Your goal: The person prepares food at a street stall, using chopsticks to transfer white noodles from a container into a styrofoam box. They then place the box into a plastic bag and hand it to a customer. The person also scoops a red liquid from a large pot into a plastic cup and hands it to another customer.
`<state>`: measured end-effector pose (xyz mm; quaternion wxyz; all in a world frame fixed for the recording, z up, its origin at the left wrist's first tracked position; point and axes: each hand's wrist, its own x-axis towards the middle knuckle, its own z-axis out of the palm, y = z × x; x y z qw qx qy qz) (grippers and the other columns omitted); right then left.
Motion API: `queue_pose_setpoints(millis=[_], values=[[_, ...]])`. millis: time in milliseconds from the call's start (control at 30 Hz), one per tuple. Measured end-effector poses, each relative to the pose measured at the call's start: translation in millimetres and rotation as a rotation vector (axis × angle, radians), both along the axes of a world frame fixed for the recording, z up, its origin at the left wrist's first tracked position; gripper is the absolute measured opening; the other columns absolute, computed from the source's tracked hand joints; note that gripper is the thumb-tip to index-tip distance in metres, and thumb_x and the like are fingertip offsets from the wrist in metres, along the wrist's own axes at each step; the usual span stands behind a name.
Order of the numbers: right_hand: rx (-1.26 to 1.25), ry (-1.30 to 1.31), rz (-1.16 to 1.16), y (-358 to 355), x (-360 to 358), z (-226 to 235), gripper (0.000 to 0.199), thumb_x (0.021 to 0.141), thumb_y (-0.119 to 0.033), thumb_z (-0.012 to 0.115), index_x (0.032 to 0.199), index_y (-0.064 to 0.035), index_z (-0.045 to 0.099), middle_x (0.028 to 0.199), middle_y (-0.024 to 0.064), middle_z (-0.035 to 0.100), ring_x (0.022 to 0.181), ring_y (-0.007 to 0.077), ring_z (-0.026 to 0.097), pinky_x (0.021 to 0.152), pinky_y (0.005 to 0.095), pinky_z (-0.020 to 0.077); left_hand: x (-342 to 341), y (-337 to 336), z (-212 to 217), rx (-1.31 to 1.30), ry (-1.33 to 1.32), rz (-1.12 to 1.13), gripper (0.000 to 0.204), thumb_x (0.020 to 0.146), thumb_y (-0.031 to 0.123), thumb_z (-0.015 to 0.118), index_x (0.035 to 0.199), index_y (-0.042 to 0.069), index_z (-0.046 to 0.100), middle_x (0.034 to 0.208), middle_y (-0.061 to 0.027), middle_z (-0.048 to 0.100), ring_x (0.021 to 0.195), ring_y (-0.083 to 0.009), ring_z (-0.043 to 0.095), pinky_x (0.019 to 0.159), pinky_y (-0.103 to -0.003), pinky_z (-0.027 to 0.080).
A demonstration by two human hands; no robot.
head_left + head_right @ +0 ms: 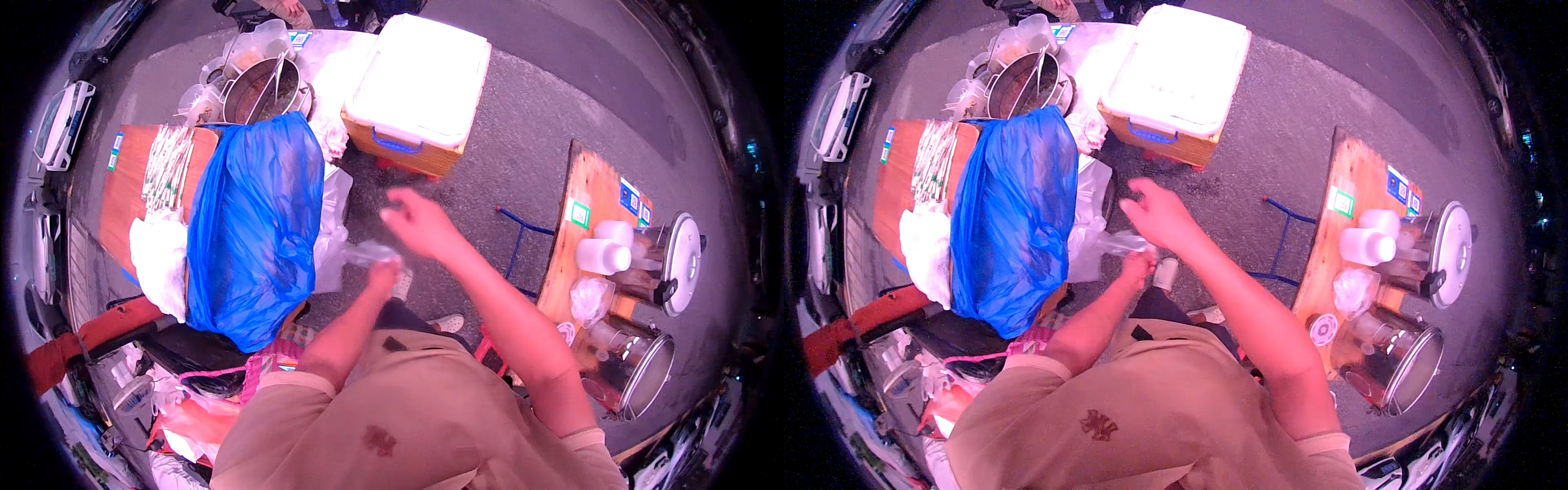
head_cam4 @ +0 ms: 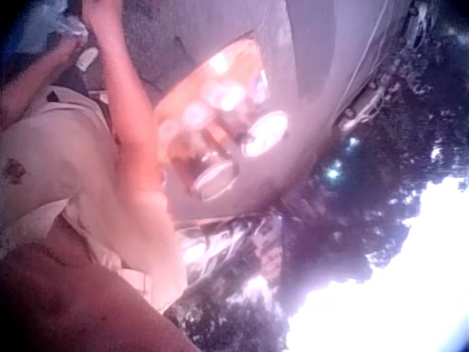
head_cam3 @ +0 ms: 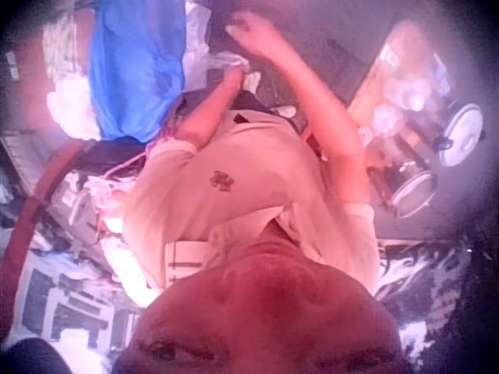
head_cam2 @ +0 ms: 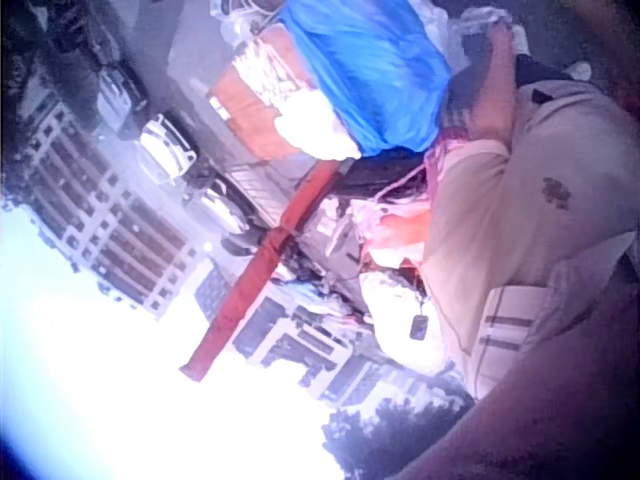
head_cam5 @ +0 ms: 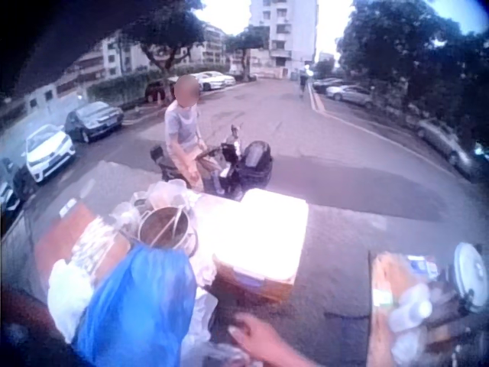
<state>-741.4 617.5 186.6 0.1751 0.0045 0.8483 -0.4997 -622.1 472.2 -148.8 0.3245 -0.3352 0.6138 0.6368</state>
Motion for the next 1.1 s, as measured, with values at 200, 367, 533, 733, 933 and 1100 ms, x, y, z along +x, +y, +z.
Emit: queue_pose_setpoints(millis=[200,367,533,733,933,1100], values=[[0.360,-0.002,-0.211,83.7,120.7,-104.8,0.066,0.085,-0.035,0.075,0.137,-0.0015,0.053,0.121,0.0216,0.058,0.111,0.0341,0.061,0.094,0.0420,0.0507,14.5,87.0,126.8,0.057,0.747,-0.721,0.023,0.089,0.018,0.062,0.100,-0.002,0.066,0.090,-0.0213,0.068,0.084,-0.0391,0.065,0.076,-0.047,0.052],[0.237,-0.181,-0.344,122.0,152.2,-83.3,0.043,0.090,-0.031,0.069,0.123,-0.0042,0.063,0.104,0.0203,0.066,0.104,0.0338,0.066,0.088,0.0423,0.0517,6.9,109.0,174.4,0.039,1.170,-0.936,0.019,0.082,0.009,0.059,0.097,0.000,0.066,0.100,-0.0238,0.063,0.095,-0.0442,0.060,0.082,-0.051,0.050],[-0.053,-0.087,-0.709,163.2,194.9,-112.6,0.022,0.098,-0.021,0.060,0.112,-0.0066,0.068,0.089,0.0093,0.071,0.079,0.0195,0.066,0.070,0.0342,0.0514,-12.0,131.4,187.6,0.091,1.057,-1.185,0.010,0.077,0.010,0.061,0.081,0.001,0.059,0.090,-0.0213,0.057,0.087,-0.0425,0.058,0.075,-0.052,0.047],[-0.562,-0.206,-1.049,180.5,232.2,-75.2,0.021,0.102,-0.019,0.056,0.120,-0.0102,0.063,0.100,-0.0022,0.067,0.079,0.0061,0.057,0.065,0.0229,0.0463,-10.5,168.1,196.5,0.386,0.642,-1.016,0.040,0.085,0.032,0.076,0.105,0.006,0.053,0.108,-0.0113,0.061,0.099,-0.0263,0.061,0.084,-0.042,0.050],[-0.650,-0.170,-1.049,191.6,270.3,-64.6,0.019,0.100,-0.024,0.061,0.117,-0.0143,0.064,0.097,-0.0039,0.064,0.079,0.0061,0.057,0.067,0.0245,0.0459,9.9,214.3,212.5,0.532,0.371,-0.733,0.056,0.093,0.030,0.073,0.136,0.006,0.047,0.115,-0.0077,0.063,0.098,-0.0164,0.059,0.084,-0.032,0.050],[-0.504,-0.269,-1.053,216.9,296.9,-82.9,0.028,0.096,-0.033,0.068,0.114,-0.0120,0.063,0.098,-0.0012,0.065,0.088,0.0102,0.060,0.073,0.0302,0.0498,5.8,237.0,191.3,0.473,0.309,-0.940,0.016,0.099,0.019,0.064,0.106,0.005,0.066,0.092,0.0010,0.066,0.084,-0.0085,0.058,0.077,-0.027,0.048]])
